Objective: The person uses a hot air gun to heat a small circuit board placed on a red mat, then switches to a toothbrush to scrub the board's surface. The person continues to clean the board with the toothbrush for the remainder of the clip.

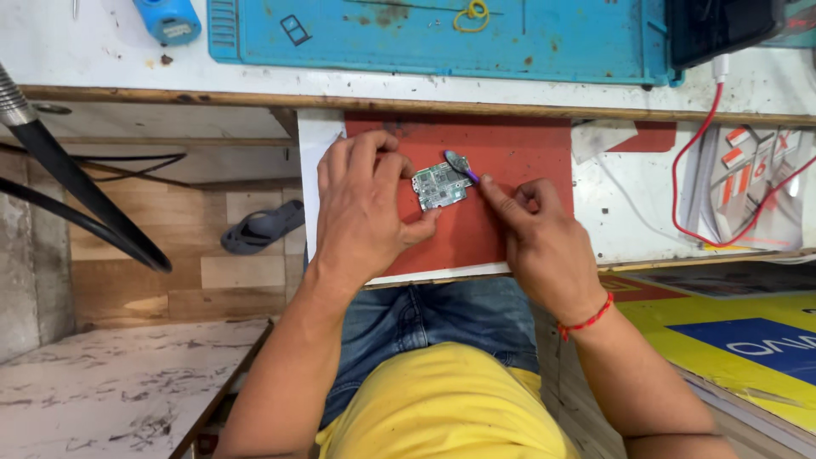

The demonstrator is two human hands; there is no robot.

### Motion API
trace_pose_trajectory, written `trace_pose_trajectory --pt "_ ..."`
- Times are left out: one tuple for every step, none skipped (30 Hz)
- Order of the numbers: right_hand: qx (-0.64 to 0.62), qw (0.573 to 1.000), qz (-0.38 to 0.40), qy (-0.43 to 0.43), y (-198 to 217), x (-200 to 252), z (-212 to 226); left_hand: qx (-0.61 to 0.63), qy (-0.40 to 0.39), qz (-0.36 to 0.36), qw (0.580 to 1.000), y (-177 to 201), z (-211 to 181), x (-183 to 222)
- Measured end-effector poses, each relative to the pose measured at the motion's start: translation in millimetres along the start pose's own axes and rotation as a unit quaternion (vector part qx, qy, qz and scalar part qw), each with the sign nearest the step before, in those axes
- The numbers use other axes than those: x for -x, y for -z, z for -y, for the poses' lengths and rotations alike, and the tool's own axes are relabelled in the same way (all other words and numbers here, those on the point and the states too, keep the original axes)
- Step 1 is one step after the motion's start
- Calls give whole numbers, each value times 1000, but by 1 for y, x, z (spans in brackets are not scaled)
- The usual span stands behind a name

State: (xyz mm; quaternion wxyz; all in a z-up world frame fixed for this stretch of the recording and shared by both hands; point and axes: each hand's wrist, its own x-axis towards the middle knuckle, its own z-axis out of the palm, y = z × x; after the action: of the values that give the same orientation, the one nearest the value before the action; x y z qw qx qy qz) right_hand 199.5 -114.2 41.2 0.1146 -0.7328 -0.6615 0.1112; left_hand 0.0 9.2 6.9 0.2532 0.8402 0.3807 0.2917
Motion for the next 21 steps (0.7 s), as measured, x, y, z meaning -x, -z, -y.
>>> trace_pose_trajectory --pt "-15 999 5 34 -4 0 -1 -6 4 10 1000 0 0 0" --pt "-34 997 19 63 -7 6 0 -13 5 13 1000 1 -2 7" --pt "-42 997 22 56 -10 12 0 -20 6 15 1000 1 -3 11" --pt "-40 998 11 51 -9 10 -2 -26 -7 8 1000 0 -3 6" --pt "-39 998 0 45 -7 9 -1 -23 -3 11 1000 2 -7 8" --pt "-34 999 -4 29 -3 2 -2 -23 -4 6 1000 3 -9 4" --pt "-29 999 -7 12 1 -6 -1 -23 -5 0 1000 3 -8 -3" --pt "-32 999 3 -5 2 -8 1 -21 -5 -4 1000 4 -8 0" --pt "-37 999 17 23 3 -10 3 -20 -4 -9 1000 2 -6 1" --pt "-45 997 34 45 3 -7 5 -18 -4 -6 1000 1 -5 5" --pt "-54 995 51 67 1 -4 6 -24 0 -8 1000 0 -2 8" --pt "-49 997 23 47 1 0 4 -25 -1 -9 1000 -4 -1 9" --pt "-42 999 -3 26 1 3 2 -25 -2 -11 1000 -6 -2 13" --pt "-32 999 -41 13 3 -2 -3 -22 1 -6 1000 -7 -2 10" --pt "-37 999 -7 28 5 -1 -4 -18 5 -1 1000 -7 -4 10" --pt "-46 998 24 47 5 -3 -3 -19 7 2 1000 -3 -4 7" --pt "-53 995 55 67 4 -8 -3 -26 -8 -12 1000 -1 -1 -1" --pt "-45 997 35 47 3 -4 -2 -27 -14 -15 999 0 -4 3" --pt "-37 999 15 27 1 0 0 -28 -19 -18 999 3 -8 5" --pt "-23 1000 -10 14 1 -2 -1 24 -25 -31 999 5 -13 3" --pt "-22 999 -21 19 2 -3 -1 77 -30 -43 996 11 -22 3"
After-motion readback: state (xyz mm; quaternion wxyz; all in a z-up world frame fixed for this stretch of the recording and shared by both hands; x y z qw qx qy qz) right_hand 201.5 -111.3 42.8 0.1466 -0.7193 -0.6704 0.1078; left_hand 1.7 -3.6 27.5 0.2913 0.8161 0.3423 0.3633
